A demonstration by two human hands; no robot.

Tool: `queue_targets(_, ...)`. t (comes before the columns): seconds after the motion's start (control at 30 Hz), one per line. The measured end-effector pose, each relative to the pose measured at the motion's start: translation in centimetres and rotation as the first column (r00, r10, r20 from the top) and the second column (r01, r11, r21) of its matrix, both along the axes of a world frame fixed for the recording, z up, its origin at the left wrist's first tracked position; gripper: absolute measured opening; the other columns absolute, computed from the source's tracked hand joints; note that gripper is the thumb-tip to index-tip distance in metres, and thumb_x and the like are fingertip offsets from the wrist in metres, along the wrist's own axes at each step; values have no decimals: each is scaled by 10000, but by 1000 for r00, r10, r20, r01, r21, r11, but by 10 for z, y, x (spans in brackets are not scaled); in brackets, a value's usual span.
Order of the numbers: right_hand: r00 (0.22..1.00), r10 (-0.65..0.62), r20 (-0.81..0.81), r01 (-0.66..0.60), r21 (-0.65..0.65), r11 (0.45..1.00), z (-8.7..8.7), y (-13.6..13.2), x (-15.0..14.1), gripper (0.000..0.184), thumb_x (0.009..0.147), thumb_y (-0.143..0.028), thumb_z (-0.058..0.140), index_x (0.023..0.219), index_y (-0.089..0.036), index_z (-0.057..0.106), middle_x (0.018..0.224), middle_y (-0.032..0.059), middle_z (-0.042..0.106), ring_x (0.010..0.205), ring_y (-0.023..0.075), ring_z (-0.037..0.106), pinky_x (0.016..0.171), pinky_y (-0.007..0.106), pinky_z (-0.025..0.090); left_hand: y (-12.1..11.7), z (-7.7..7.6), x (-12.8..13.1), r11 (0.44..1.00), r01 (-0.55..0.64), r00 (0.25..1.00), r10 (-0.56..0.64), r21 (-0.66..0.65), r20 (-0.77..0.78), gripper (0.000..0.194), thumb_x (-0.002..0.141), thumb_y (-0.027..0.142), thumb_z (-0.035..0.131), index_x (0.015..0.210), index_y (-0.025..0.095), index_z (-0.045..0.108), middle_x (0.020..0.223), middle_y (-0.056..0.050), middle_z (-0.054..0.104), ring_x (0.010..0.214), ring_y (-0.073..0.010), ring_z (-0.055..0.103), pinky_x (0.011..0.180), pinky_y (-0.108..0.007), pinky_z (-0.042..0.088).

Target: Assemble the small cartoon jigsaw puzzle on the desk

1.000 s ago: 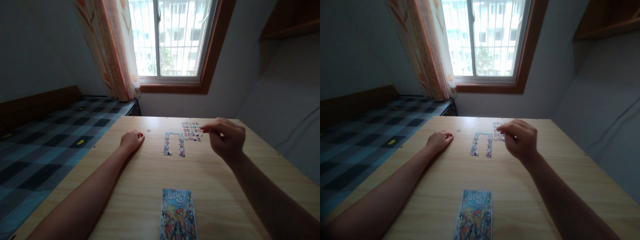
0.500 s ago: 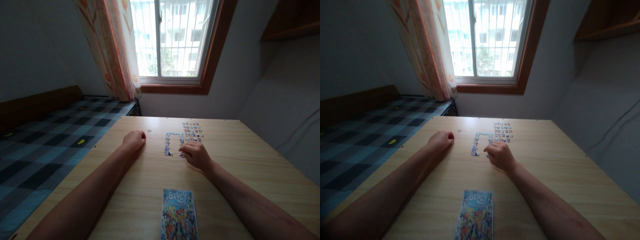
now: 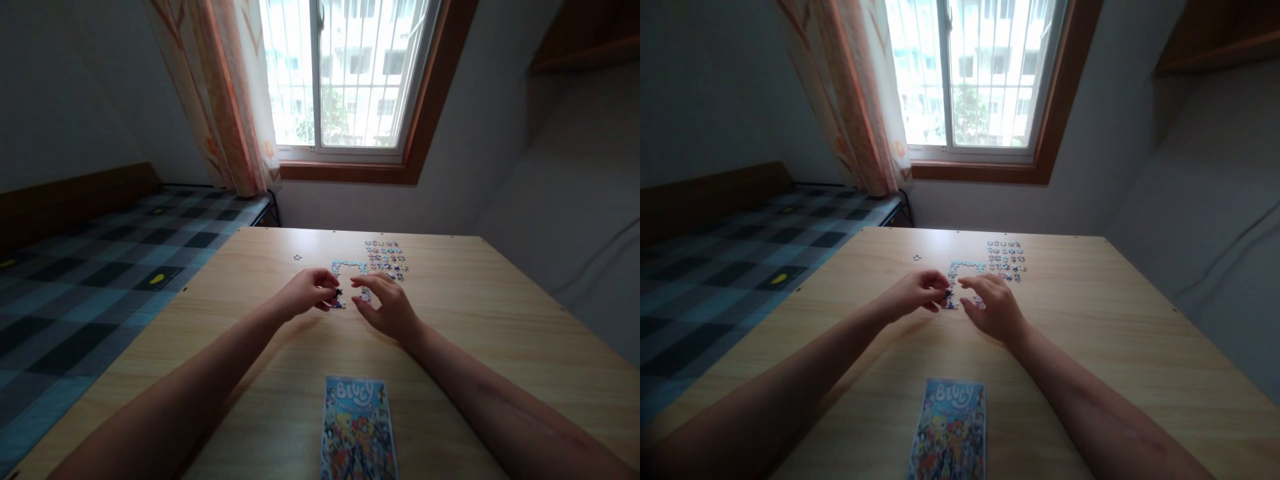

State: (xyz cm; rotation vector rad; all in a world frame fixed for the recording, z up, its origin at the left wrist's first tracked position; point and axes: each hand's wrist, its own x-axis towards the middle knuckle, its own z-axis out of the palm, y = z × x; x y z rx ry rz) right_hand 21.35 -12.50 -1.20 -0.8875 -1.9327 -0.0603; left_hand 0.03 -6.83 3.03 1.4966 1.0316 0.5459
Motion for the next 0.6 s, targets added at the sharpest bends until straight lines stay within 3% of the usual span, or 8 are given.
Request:
queue_targets(0.2, 999, 27, 41, -27, 2, 1000, -4, 1, -2, 241, 901, -230, 682, 1140, -232, 655, 1078, 81, 749, 1039, 239, 695, 930, 433, 563, 1, -4, 0, 996, 65, 998, -65, 63, 2, 232, 775, 61, 638, 991, 144, 651, 796, -17, 698, 686, -127, 655, 529, -220, 511)
queue_targets(0.37, 996, 44, 81, -43, -10, 999, -5, 3, -3, 123, 912, -210, 680, 1032, -239, 676, 1039, 55, 770, 1045, 232, 701, 935, 438, 564, 1, -4, 3, 995, 43, 997, -49, 87, 59, 248, 762, 76, 676, 999, 141, 636, 861, -47, 733, 674, -126, 661, 527, -230, 503)
queue_targets(0.47, 994, 53, 98, -52, -10, 999, -3, 3, -4, 48, 927, -200, 669, 943, -236, 695, 979, 36, 780, 1004, 217, 709, 921, 417, 561, -1, -4, 4, 998, 19, 997, -24, 68, 73, 251, 749, 69, 702, 980, 141, 634, 854, -38, 725, 657, -121, 674, 573, -253, 547)
queue_targets(0.6, 994, 47, 101, -48, 6, 999, 1, 3, -5, 79, 944, -200, 664, 889, -233, 711, 902, 25, 779, 903, 199, 707, 873, 385, 553, -3, -7, 6, 999, 50, 989, -50, 3, 139, 302, 718, 61, 737, 988, 145, 633, 884, -48, 739, 713, -142, 709, 633, -274, 571)
